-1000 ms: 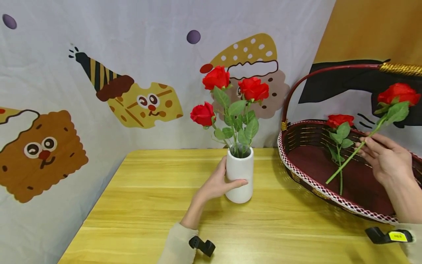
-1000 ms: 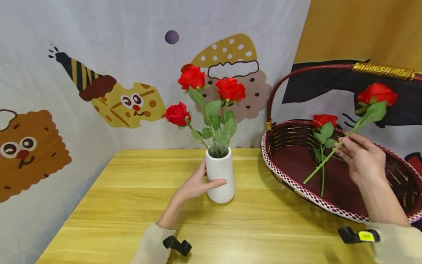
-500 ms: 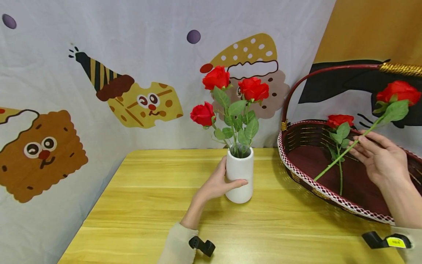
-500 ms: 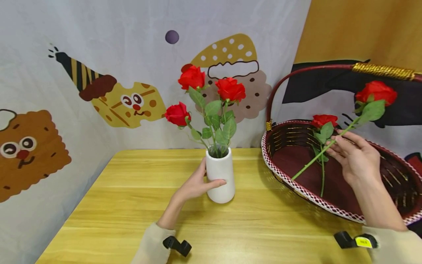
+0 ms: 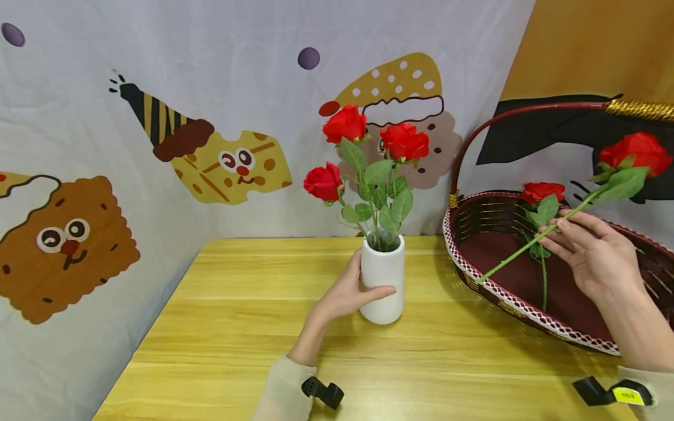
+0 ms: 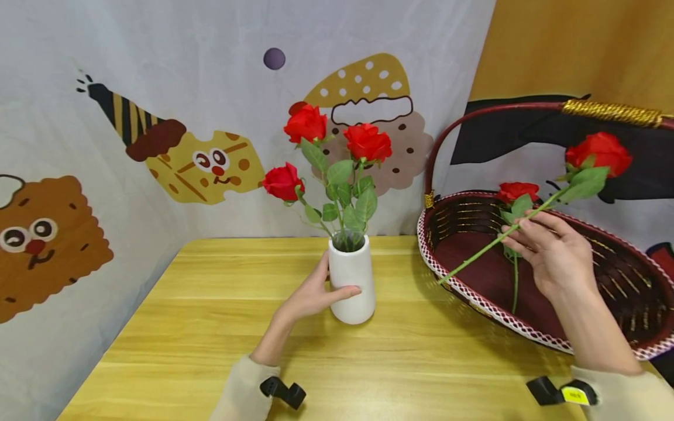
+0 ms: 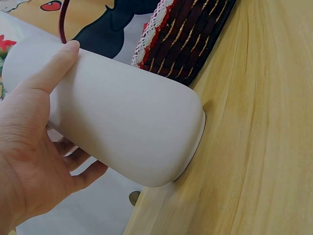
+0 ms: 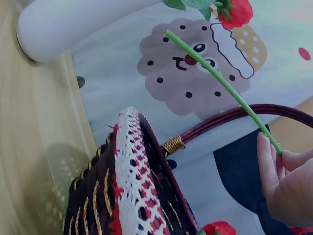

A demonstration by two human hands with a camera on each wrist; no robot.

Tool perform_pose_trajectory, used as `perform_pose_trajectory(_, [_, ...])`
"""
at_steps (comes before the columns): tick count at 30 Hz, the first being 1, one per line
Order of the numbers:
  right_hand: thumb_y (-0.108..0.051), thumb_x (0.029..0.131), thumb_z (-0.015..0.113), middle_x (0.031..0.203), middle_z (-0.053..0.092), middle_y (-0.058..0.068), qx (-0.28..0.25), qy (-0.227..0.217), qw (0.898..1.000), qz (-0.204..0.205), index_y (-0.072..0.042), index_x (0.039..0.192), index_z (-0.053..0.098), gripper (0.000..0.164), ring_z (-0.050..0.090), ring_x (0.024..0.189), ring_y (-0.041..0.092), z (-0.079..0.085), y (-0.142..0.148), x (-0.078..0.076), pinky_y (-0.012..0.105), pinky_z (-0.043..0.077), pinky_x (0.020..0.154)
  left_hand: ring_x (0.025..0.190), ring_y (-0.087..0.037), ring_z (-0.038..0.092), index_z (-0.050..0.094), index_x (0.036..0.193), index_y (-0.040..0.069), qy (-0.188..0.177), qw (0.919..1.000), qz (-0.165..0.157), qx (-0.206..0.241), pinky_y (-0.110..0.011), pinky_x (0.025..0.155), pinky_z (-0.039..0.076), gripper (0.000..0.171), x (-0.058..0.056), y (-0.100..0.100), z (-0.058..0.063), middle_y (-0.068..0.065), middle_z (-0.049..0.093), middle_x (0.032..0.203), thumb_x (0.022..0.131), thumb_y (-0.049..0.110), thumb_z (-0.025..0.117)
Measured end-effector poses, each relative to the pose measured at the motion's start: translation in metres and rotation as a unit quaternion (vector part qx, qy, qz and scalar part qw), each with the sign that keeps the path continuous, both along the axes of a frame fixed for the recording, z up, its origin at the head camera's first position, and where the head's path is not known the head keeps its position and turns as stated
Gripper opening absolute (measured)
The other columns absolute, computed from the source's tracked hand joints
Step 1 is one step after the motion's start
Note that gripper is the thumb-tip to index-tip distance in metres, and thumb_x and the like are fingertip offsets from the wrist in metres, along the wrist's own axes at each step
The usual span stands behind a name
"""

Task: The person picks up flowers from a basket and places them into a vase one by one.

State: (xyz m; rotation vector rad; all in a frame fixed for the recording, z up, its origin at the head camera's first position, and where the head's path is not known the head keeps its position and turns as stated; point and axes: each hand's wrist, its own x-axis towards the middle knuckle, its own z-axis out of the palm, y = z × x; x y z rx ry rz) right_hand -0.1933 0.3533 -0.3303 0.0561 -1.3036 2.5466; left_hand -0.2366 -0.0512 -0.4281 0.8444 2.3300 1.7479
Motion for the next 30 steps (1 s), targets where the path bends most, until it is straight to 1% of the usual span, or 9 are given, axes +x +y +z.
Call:
perform_pose_trajectory(8, [0.011,0.098,0.055,0.092,0.074,0.015,0.007,0.010,0.999,0.034,0.002,0.106,0.070,0.020,0.075,0.081,0.030,0.001,-0.013,0.004,0.039,0.061,0.068,0.128,-0.013,0.049,0.023,0.157,0.028,0.000,1.0000,-0.002,0.003,-0.044,0.110,0.038,0.090,0.000,0.000,0.000,0.006,0.047,0.142,0.088,0.033,0.081])
perform_pose_trajectory(14, [0.011,0.099,0.051,0.095,0.073,0.015,-0.001,0.016,0.997,0.071,0.003,0.104,0.069,0.020,0.075,0.086,0.032,0.002,-0.023,0.007,0.042,0.060,0.073,0.128,-0.014,0.050,0.022,0.157,0.027,0.002,1.0000,-0.002,0.002,-0.044,0.110,0.038,0.091,0.000,0.000,-0.001,0.006,0.047,0.142,0.088,0.034,0.081])
perform_pose_trajectory(19, [0.010,0.099,0.053,0.095,0.072,0.014,0.024,0.018,0.997,0.069,0.002,0.108,0.070,0.021,0.075,0.086,0.031,0.003,-0.031,0.011,0.041,0.060,0.074,0.128,-0.012,0.050,0.022,0.157,0.030,0.003,1.0000,-0.004,0.005,-0.043,0.110,0.039,0.092,0.000,0.000,0.000,0.009,0.047,0.142,0.087,0.035,0.082])
perform_pose_trajectory(23, [0.011,0.100,0.051,0.095,0.072,0.015,0.024,0.026,0.996,0.080,0.003,0.110,0.070,0.023,0.075,0.086,0.031,0.004,-0.037,0.012,0.042,0.060,0.075,0.128,-0.012,0.050,0.023,0.157,0.030,0.003,1.0000,-0.006,0.007,-0.043,0.110,0.038,0.092,0.000,0.000,0.001,0.009,0.047,0.141,0.087,0.036,0.082])
perform_pose_trajectory(25, [0.010,0.100,0.052,0.095,0.073,0.015,0.036,0.026,0.996,0.079,0.002,0.110,0.070,0.022,0.075,0.086,0.030,0.005,-0.041,0.013,0.041,0.060,0.075,0.128,-0.012,0.050,0.023,0.157,0.030,0.002,1.0000,-0.006,0.007,-0.044,0.110,0.038,0.092,0.000,0.000,0.001,0.009,0.047,0.141,0.087,0.036,0.082])
perform_pose_trajectory(30, [0.010,0.100,0.052,0.096,0.073,0.015,0.044,0.033,0.994,0.093,0.002,0.111,0.069,0.022,0.075,0.088,0.030,0.006,-0.050,0.015,0.042,0.059,0.076,0.128,-0.012,0.050,0.023,0.157,0.029,-0.001,1.0000,-0.004,0.006,-0.043,0.110,0.038,0.093,0.000,0.000,0.000,0.009,0.047,0.141,0.086,0.035,0.082])
